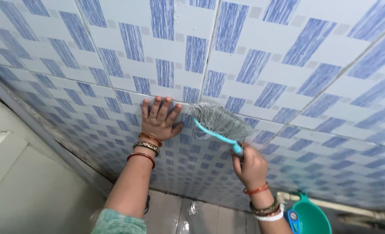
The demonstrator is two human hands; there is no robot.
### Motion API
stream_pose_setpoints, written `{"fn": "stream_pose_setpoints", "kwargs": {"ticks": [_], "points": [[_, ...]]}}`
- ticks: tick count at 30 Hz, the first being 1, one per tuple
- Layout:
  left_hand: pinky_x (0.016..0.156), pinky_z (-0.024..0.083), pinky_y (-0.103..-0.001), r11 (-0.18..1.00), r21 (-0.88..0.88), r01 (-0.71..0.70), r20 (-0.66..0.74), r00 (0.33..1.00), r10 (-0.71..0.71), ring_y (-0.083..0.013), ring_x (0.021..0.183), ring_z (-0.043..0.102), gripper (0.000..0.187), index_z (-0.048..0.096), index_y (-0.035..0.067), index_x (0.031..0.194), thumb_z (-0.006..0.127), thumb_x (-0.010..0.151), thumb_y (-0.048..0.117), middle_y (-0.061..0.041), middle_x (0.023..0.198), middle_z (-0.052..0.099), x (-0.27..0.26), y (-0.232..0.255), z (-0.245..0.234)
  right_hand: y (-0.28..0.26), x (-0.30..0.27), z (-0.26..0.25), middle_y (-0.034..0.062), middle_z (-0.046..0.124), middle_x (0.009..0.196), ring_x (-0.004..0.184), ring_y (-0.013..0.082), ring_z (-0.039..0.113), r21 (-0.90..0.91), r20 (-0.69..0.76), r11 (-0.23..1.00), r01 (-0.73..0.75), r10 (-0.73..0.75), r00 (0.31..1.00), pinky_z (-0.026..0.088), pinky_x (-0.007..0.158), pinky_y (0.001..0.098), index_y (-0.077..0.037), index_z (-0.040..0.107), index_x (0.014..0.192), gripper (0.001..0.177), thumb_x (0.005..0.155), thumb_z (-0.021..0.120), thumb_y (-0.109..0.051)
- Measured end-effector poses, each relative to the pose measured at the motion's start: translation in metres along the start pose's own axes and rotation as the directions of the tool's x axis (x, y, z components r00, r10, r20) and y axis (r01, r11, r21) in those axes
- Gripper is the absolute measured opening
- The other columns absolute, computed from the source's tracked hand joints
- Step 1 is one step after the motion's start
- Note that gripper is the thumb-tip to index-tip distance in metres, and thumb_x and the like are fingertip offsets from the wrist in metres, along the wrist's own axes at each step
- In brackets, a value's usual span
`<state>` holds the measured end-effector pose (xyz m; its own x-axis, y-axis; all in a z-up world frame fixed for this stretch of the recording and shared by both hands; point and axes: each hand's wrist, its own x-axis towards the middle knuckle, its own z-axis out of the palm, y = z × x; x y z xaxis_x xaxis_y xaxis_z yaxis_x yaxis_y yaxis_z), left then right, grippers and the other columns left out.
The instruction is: The person scrubs the tiled bathroom wall using a blue scrub brush. They move the brush in circular and back-and-forth motions across the blue and white patterned tiles, focusing on the grout lines and corners.
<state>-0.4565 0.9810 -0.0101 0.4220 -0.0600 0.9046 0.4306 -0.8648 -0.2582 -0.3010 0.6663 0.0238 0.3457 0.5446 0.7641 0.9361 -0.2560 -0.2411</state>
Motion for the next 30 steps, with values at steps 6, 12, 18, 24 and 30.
{"fn": "stream_pose_setpoints", "kwargs": {"ticks": [6, 12, 18, 24, 30], "points": [[0.130, 0.004, -0.056, 1.000, 0.007, 0.017, -0.015, 1.000, -0.017, -0.0284, 0.161, 0.012, 0.065, 0.034, 0.028, 0.164, 0.043, 0.108, 0.059, -0.007, 0.173, 0.019, 0.005, 0.000, -0.006, 0.009, -0.018, 0.019, 0.0107, 0.068, 0.080, 0.064, 0.0296, 0.066, 0.005, -0.022, 1.000, -0.010, 0.010, 1.000, 0.053, 0.058, 0.0402, -0.006, 0.064, 0.111, 0.030, 0.087, 0.073, -0.022], [0.131, 0.005, -0.053, 1.000, -0.020, 0.018, -0.042, 0.999, -0.019, -0.0279, 0.160, 0.015, 0.061, 0.043, 0.026, 0.161, 0.051, 0.108, 0.053, -0.009, 0.171, 0.024, 0.016, 0.002, -0.017, 0.021, -0.036, 0.052, 0.0150, 0.068, 0.088, 0.067, 0.0342, 0.064, -0.170, -0.126, 0.984, -0.043, 0.022, 0.992, 0.052, 0.061, 0.0430, -0.005, 0.064, 0.115, 0.038, 0.087, 0.075, -0.028], [0.133, 0.007, -0.050, 0.999, -0.050, -0.007, -0.049, 0.999, 0.004, -0.0282, 0.160, 0.016, 0.063, 0.036, 0.024, 0.164, 0.057, 0.109, 0.048, -0.010, 0.171, 0.024, 0.014, -0.002, -0.016, 0.019, -0.045, 0.070, 0.0108, 0.066, 0.080, 0.065, 0.0324, 0.064, -0.361, -0.240, 0.929, -0.086, -0.004, 0.971, 0.051, 0.059, 0.0422, -0.008, 0.066, 0.111, 0.033, 0.096, 0.075, -0.036], [0.132, 0.005, -0.049, 0.998, -0.051, -0.038, -0.046, 0.998, 0.035, -0.0267, 0.160, 0.013, 0.067, 0.035, 0.025, 0.163, 0.056, 0.103, 0.048, -0.011, 0.171, 0.020, -0.081, 0.002, 0.006, 0.002, -0.052, 0.071, 0.0118, 0.065, 0.071, 0.056, 0.0294, 0.063, -0.445, -0.231, 0.895, -0.032, -0.080, 0.970, 0.051, 0.052, 0.0397, -0.004, 0.062, 0.104, 0.031, 0.103, 0.069, -0.033], [0.128, 0.002, -0.052, 0.997, 0.051, 0.052, -0.054, 0.997, -0.049, -0.0277, 0.159, 0.008, 0.074, 0.028, 0.029, 0.163, 0.052, 0.100, 0.059, -0.008, 0.172, 0.016, -0.216, 0.012, 0.055, -0.002, -0.112, 0.117, 0.0127, 0.063, 0.061, 0.050, 0.0300, 0.063, -0.338, -0.168, 0.940, 0.046, -0.109, 0.980, 0.050, 0.045, 0.0422, -0.004, 0.058, 0.097, 0.028, 0.101, 0.065, -0.030]]}}
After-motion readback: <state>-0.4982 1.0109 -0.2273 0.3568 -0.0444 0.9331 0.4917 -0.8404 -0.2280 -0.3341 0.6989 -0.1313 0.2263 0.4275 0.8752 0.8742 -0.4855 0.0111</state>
